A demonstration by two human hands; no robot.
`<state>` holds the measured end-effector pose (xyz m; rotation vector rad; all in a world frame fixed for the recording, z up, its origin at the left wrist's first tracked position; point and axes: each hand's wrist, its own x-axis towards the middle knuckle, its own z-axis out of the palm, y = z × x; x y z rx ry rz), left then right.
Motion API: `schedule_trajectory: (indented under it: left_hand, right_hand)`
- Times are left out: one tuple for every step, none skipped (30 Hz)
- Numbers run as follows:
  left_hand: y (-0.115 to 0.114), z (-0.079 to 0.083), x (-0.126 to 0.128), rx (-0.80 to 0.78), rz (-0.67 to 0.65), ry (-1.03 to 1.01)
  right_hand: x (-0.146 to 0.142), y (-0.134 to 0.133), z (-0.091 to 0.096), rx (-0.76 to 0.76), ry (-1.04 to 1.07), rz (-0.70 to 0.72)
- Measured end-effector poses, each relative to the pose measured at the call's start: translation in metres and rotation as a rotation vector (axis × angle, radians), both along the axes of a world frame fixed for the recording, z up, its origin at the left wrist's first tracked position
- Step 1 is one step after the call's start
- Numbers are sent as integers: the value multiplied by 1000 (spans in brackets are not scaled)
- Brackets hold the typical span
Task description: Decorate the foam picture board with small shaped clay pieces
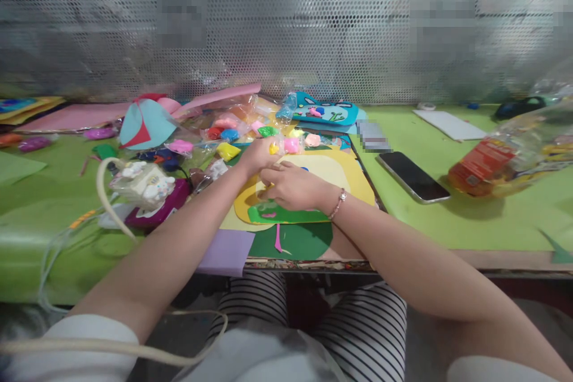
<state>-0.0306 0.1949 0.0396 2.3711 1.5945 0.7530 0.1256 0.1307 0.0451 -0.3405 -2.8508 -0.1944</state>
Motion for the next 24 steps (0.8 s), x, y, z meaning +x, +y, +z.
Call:
schedule_trajectory:
  left_hand:
    - [-1,0,0,3,-10,4]
    - [-1,-1,-1,12,-23,2]
    - [-2,-2,-1,26,-34,-3]
    - [-2,-3,-1,41,-40,-11]
    - [-2,-5,-1,54,-39,-20]
    - [-1,-6,-1,61,-29,-26]
    - [0,-8,0,55,-15,-27]
    - [2,-9,0,42,-2,-25]
    - [3,-10,1,26,6,-19]
    - [5,-11,1,9,7,-10]
    - [6,-12,1,-4,6,2]
    - [6,-12,2,-14,4,15]
    - [6,-11,2,-17,0,27]
    - [6,-11,2,-14,-4,36]
    - [5,-10,2,-8,-6,42]
    - [5,-10,2,2,-13,43]
    - [4,-9,2,11,-19,40]
    - [3,-9,2,15,-24,35]
    - [2,-8,2,17,-30,29]
    - [2,-8,3,16,-34,22]
    - [1,-8,3,15,-37,14]
    - [1,-9,3,13,-41,8]
    - [2,-9,3,9,-44,7]
    - [2,-10,3,4,-46,11]
  right_hand:
    - [1,0,4,-44,37,6]
    - [2,-2,9,-102,76,5]
    - [3,-5,15,-170,102,-3]
    - [5,-10,23,-243,118,-34]
    - [6,-17,30,-320,78,-82]
    - [6,-26,38,-375,0,-133]
    - [5,-37,43,-408,-112,-209]
    - [3,-50,47,-398,-202,-301]
    - [1,-62,48,-351,-259,-385]
    - [-2,-74,46,-273,-280,-429]
    - [-6,-85,43,-206,-315,-432]
    - [-9,-94,37,-188,-350,-458]
    - [-12,-100,30,-182,-345,-530]
    - [-14,-105,24,-180,-328,-609]
    - [-16,-108,18,-179,-306,-682]
    - [-16,-109,14,-180,-297,-718]
    - [-16,-109,12,-186,-300,-744]
    - [-16,-109,12,-194,-311,-753]
    - [-16,-109,14,-205,-334,-750]
    - [-16,-109,17,-217,-357,-753]
    - [-15,-109,21,-229,-380,-758]
    - [-14,-110,25,-239,-403,-770]
    - [-12,-111,29,-249,-425,-786]
    - [-10,-113,31,-256,-441,-803]
